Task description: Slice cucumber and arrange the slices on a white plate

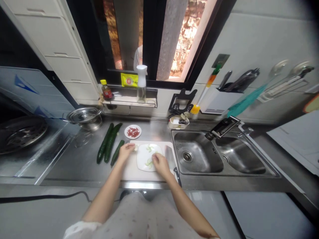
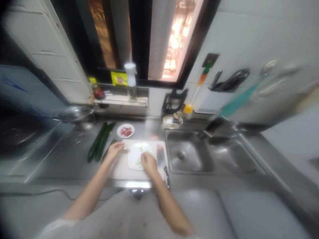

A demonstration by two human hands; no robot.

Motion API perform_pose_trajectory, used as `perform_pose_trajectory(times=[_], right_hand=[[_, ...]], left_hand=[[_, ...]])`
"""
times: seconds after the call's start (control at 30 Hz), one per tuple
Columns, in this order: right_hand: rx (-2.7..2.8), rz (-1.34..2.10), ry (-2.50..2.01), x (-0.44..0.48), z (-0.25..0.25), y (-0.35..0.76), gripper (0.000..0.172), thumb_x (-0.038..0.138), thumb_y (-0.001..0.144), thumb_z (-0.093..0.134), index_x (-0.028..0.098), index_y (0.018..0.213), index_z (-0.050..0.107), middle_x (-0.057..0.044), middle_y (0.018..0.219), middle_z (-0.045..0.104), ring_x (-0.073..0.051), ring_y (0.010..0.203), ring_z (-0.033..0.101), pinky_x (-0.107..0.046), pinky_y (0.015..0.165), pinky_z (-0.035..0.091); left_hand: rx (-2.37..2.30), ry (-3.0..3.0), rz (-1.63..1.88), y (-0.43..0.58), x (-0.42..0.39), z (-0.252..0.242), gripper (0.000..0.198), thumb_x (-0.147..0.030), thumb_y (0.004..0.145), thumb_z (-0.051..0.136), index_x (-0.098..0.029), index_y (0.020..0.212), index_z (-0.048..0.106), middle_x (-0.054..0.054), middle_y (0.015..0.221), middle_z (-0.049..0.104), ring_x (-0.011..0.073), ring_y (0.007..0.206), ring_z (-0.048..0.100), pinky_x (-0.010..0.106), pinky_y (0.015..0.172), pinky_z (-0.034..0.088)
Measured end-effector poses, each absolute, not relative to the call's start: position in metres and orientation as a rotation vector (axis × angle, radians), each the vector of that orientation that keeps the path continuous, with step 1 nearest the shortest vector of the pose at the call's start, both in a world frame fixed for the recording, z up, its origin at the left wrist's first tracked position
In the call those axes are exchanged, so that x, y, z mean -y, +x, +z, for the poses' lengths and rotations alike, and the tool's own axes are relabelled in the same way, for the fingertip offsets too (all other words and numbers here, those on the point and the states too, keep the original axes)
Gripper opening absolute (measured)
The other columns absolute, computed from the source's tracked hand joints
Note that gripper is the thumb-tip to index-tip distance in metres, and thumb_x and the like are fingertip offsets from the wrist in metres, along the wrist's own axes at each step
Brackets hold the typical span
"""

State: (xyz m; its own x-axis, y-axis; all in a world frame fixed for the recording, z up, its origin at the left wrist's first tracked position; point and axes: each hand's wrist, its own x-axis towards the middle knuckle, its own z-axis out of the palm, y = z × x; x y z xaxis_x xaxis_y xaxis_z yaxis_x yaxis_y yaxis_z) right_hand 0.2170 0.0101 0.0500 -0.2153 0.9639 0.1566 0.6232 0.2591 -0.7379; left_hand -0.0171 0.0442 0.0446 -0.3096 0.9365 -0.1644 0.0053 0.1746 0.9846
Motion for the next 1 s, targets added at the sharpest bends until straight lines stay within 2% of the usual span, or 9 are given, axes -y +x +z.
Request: perform_pose_trajectory(times=[0.17, 0.33, 0.53, 0.77, 0.87, 1.0], right_hand=[[1.826, 0.766, -1.299, -0.03, 0.084, 0.203, 0.019, 0.028, 0.087, 0.049, 0.02, 0.088, 0.066, -0.004, 0.086, 0.068, -0.017, 0.078, 0.06, -0.028, 0.073, 0.045], [1.792, 0.775, -1.227, -0.038, 0.114, 0.191, 0.018, 0.03, 0.086, 0.054, 0.021, 0.092, 0.067, -0.003, 0.086, 0.068, -0.016, 0.075, 0.058, -0.027, 0.072, 0.045], [1.916, 0.792, -1.091, -0.041, 0.13, 0.186, 0.018, 0.029, 0.09, 0.054, 0.021, 0.098, 0.067, -0.003, 0.091, 0.067, -0.015, 0.08, 0.059, -0.025, 0.072, 0.045], [2.011, 0.786, -1.041, -0.043, 0.128, 0.183, 0.014, 0.024, 0.09, 0.053, 0.02, 0.089, 0.066, -0.003, 0.086, 0.067, -0.016, 0.081, 0.058, -0.027, 0.075, 0.044], [1.972, 0.767, -1.085, -0.042, 0.128, 0.184, 0.015, 0.025, 0.091, 0.052, 0.02, 0.089, 0.066, -0.002, 0.086, 0.067, -0.015, 0.078, 0.057, -0.027, 0.074, 0.044], [1.913, 0.716, -1.101, -0.043, 0.129, 0.186, 0.017, 0.026, 0.091, 0.05, 0.021, 0.09, 0.067, -0.003, 0.088, 0.067, -0.016, 0.079, 0.058, -0.028, 0.077, 0.044]], left_hand=[[-1.369, 1.006, 1.319, -0.006, -0.038, 0.09, 0.039, -0.039, 0.057, 0.081, -0.015, 0.085, 0.069, 0.003, 0.07, 0.068, 0.0147, 0.066, 0.063, 0.023, 0.061, 0.046], [-1.256, 1.089, 1.307, 0.003, -0.03, 0.119, 0.037, -0.035, 0.06, 0.08, -0.015, 0.088, 0.065, 0.0, 0.067, 0.066, 0.0131, 0.065, 0.062, 0.024, 0.065, 0.046], [-1.2, 1.189, 1.24, 0.009, -0.023, 0.132, 0.035, -0.033, 0.065, 0.078, -0.016, 0.091, 0.063, 0.001, 0.069, 0.068, 0.0146, 0.068, 0.064, 0.026, 0.07, 0.047], [-1.215, 1.186, 1.245, 0.015, -0.024, 0.132, 0.039, -0.036, 0.063, 0.079, -0.016, 0.092, 0.062, 0.002, 0.074, 0.069, 0.016, 0.073, 0.065, 0.026, 0.074, 0.048], [-1.29, 1.079, 1.315, 0.015, -0.023, 0.125, 0.04, -0.039, 0.064, 0.079, -0.016, 0.092, 0.061, 0.002, 0.074, 0.068, 0.0139, 0.072, 0.064, 0.022, 0.068, 0.046], [-1.343, 0.735, 1.161, 0.017, -0.015, 0.111, 0.041, -0.052, 0.073, 0.069, -0.016, 0.091, 0.059, 0.001, 0.067, 0.065, 0.0086, 0.051, 0.055, 0.018, 0.047, 0.036]])
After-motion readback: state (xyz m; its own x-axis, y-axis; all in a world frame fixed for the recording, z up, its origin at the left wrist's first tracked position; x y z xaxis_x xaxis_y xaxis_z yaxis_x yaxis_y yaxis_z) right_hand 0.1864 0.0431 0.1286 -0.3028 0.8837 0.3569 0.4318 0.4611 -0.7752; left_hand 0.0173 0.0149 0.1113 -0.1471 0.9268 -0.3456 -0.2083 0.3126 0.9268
